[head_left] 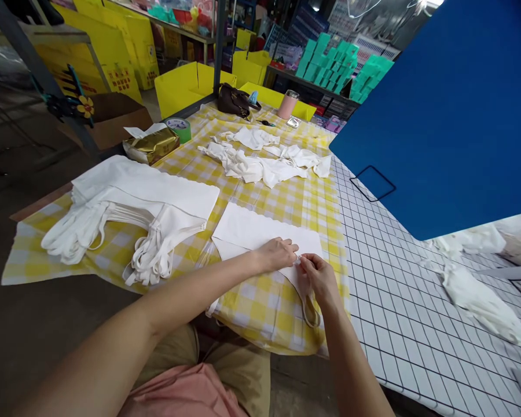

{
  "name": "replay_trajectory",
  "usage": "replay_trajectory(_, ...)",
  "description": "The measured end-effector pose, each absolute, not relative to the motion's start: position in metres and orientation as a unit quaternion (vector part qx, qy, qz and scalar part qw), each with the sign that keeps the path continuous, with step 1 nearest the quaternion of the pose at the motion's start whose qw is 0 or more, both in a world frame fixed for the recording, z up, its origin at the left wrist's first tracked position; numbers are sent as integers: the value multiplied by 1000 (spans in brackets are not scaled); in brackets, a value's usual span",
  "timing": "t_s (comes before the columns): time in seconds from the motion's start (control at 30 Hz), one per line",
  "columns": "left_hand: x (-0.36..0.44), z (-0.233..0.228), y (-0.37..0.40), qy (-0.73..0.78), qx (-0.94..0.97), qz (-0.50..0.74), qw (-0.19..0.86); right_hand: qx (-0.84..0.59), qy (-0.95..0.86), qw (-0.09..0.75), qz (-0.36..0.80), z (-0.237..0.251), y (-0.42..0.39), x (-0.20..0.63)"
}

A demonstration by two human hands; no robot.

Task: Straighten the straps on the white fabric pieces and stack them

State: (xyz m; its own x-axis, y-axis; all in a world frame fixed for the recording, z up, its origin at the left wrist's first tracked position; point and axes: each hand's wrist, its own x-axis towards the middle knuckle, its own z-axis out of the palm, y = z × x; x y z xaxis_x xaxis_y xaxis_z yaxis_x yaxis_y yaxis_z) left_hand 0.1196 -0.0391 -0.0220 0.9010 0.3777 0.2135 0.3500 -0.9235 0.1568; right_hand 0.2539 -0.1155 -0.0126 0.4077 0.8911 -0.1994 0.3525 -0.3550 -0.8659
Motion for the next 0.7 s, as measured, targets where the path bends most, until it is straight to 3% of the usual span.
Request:
replay_trajectory(0.2,122,-29,-40,206,966,141,71,-739,-417,392,357,-12,-116,254)
replay_trajectory(0.47,122,-32,-31,310,908,151,237,-760,-458,360,290,-10,-110,250)
replay_trajectory(0.7,125,-31,-29,317,906,137,244,-765,-516,327,202,-9,-105,246)
